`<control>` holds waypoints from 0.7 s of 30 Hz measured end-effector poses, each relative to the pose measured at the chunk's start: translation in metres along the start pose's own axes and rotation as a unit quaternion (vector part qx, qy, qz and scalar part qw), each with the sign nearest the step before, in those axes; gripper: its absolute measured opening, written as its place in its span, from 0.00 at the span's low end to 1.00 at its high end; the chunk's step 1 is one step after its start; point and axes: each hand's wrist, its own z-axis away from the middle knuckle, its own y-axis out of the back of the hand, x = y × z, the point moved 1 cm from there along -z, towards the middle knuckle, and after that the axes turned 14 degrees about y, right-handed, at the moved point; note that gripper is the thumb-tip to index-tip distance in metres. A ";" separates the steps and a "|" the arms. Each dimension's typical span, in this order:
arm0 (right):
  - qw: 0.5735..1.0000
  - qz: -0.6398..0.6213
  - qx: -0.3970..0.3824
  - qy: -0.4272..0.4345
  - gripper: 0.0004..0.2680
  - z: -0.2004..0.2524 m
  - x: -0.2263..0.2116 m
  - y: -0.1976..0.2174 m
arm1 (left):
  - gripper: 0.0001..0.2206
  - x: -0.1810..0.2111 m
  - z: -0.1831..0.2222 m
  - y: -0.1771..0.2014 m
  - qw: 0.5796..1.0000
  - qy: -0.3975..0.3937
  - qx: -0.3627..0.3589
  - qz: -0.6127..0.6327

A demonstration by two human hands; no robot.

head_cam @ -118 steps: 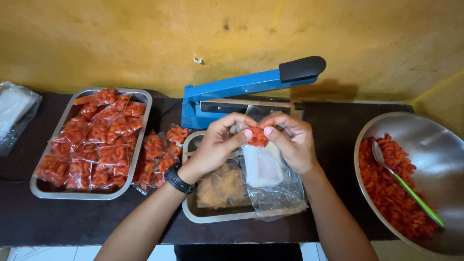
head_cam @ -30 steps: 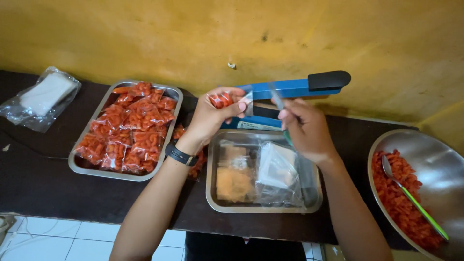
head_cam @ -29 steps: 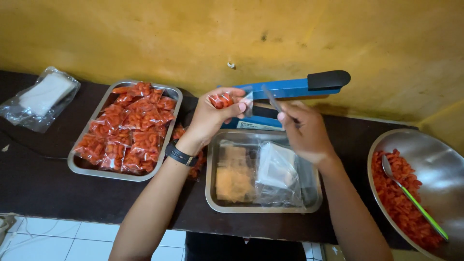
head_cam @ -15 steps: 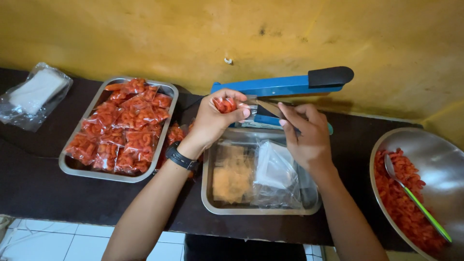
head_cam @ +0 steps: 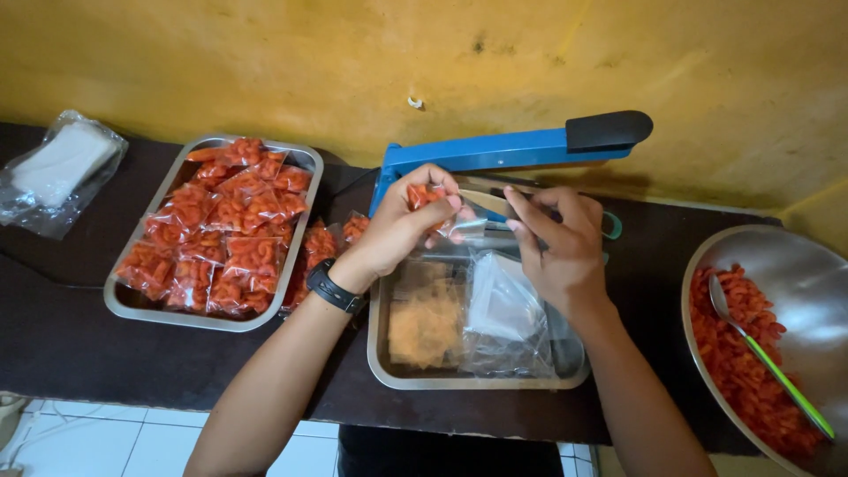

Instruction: The person fills small clear plastic bags with red goji berries using a spoon, seals them with a blue impulse sealer, and trims the excess plastic with scissors. The sealed bags are placed on a metal tray. The person repeats this process for multiple bags.

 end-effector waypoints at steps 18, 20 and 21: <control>0.995 0.092 -0.047 0.013 0.09 0.018 -0.002 -0.005 | 0.05 -0.003 -0.002 -0.001 0.995 0.025 0.075 -0.063; 0.994 0.089 -0.055 0.013 0.09 0.019 -0.002 -0.006 | 0.05 -0.001 0.000 -0.003 0.994 0.029 0.089 -0.061; 0.994 0.087 -0.062 0.014 0.09 0.019 -0.002 -0.007 | 0.05 0.000 0.000 -0.004 0.993 0.031 0.102 -0.059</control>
